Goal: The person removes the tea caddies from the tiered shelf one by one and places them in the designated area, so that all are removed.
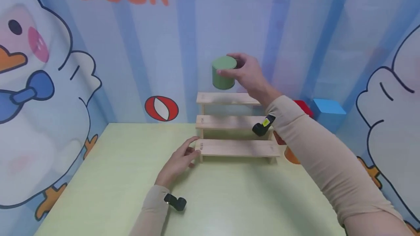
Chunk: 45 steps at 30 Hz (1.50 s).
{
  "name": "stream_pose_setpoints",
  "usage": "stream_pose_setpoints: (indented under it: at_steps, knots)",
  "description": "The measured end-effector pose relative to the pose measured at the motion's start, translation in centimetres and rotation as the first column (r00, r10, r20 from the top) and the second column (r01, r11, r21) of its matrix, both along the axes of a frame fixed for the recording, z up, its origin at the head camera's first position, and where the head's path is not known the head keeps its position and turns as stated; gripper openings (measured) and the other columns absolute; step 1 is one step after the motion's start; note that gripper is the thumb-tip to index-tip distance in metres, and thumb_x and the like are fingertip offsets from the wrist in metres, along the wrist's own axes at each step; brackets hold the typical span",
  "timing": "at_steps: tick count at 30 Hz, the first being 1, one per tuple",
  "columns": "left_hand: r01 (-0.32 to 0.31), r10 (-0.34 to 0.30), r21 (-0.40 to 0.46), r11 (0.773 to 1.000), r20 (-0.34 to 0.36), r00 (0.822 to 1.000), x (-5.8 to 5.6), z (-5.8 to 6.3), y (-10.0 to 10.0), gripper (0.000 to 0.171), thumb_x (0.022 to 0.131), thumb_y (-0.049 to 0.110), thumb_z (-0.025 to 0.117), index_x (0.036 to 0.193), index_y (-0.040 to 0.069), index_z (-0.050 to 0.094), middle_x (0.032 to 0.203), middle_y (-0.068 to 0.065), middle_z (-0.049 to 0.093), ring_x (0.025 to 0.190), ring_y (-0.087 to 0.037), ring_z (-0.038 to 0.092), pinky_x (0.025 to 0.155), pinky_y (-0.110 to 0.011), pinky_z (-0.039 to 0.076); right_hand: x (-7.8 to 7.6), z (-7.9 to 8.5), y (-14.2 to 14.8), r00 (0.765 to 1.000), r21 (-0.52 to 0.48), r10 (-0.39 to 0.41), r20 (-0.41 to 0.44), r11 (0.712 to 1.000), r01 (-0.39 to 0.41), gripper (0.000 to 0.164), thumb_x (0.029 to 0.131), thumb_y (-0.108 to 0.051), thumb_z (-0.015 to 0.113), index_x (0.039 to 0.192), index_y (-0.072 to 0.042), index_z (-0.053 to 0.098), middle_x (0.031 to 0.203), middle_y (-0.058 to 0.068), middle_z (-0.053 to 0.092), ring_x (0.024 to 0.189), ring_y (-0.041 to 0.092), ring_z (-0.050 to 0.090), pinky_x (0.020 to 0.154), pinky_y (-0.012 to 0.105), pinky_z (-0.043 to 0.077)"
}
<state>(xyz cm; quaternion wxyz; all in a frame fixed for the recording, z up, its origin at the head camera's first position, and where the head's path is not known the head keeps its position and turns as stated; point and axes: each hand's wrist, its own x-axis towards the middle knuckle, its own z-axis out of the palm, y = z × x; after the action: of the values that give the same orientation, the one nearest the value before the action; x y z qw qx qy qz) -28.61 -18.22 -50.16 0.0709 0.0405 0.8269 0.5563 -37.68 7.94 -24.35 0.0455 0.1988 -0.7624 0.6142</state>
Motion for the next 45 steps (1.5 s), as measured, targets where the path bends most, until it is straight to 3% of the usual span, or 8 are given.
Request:
stream_pose_setpoints:
  at_steps: [8, 15, 23, 32, 36, 45]
  knots:
    - [-0.012, 0.012, -0.02, 1.0, -0.001, 1.0, -0.6, 0.6, -1.2, 0.06, 0.114, 0.034, 0.065, 0.169, 0.041, 0.044, 0.137, -0.012, 0.063, 0.119, -0.027, 0.065, 0.1, -0.047, 0.062, 1.1, 4.4, 2.4, 0.997, 0.004, -0.055, -0.053, 0.998, 0.055, 0.072, 0.096, -0.02, 0.089, 0.159, -0.01, 0.057, 0.15, 0.012, 0.062, 0.135, 0.023, 0.058, 0.119, 0.04, 0.044]
    - [-0.013, 0.013, -0.027, 1.0, 0.004, 1.0, -1.1, 0.4, -1.2, 0.059, 0.114, 0.035, 0.064, 0.169, 0.041, 0.043, 0.139, -0.012, 0.062, 0.12, -0.028, 0.065, 0.101, -0.047, 0.061, 2.4, 5.8, 6.2, 0.992, -0.028, -0.113, -0.049, 0.993, 0.112, 0.068, 0.098, -0.021, 0.087, 0.159, -0.011, 0.057, 0.15, 0.009, 0.061, 0.137, 0.025, 0.054, 0.126, 0.043, 0.04]
    - [0.002, -0.002, -0.026, 1.0, 0.007, 1.0, -1.5, 0.5, -1.3, 0.06, 0.114, 0.038, 0.063, 0.17, 0.041, 0.041, 0.142, -0.014, 0.062, 0.118, -0.028, 0.068, 0.103, -0.051, 0.058, 3.2, 5.8, 10.5, 0.97, 0.023, -0.24, -0.04, 0.97, 0.241, 0.069, 0.099, -0.03, 0.087, 0.161, -0.019, 0.059, 0.153, 0.006, 0.061, 0.137, 0.023, 0.053, 0.129, 0.046, 0.036]
    - [0.008, -0.008, -0.014, 1.0, 0.014, 1.0, -1.5, 0.5, -1.4, 0.062, 0.114, 0.037, 0.063, 0.171, 0.039, 0.039, 0.143, -0.015, 0.061, 0.121, -0.029, 0.066, 0.104, -0.05, 0.059, 5.1, 5.1, 13.6, 0.96, 0.138, -0.278, 0.023, 0.952, 0.273, 0.074, 0.102, -0.041, 0.083, 0.167, -0.025, 0.051, 0.164, 0.006, 0.053, 0.144, 0.024, 0.046, 0.129, 0.054, 0.034]
    - [0.014, -0.014, -0.023, 1.0, 0.018, 1.0, -1.4, 0.7, -1.7, 0.062, 0.114, 0.041, 0.063, 0.171, 0.04, 0.039, 0.144, -0.015, 0.06, 0.115, -0.029, 0.069, 0.101, -0.05, 0.057, 5.6, 4.3, 14.5, 0.957, 0.17, -0.289, 0.034, 0.945, 0.279, 0.075, 0.102, -0.044, 0.082, 0.167, -0.026, 0.05, 0.165, 0.007, 0.052, 0.144, 0.024, 0.045, 0.127, 0.056, 0.034]
    - [0.018, -0.018, 0.012, 1.0, 0.002, 1.0, -1.1, 0.3, -2.4, 0.062, 0.115, 0.037, 0.063, 0.172, 0.034, 0.039, 0.145, -0.017, 0.06, 0.126, -0.031, 0.064, 0.103, -0.048, 0.061, 6.5, 1.8, 16.1, 0.957, 0.219, -0.282, 0.07, 0.94, 0.261, 0.081, 0.103, -0.045, 0.08, 0.171, -0.022, 0.044, 0.169, 0.012, 0.047, 0.146, 0.029, 0.045, 0.13, 0.06, 0.032]
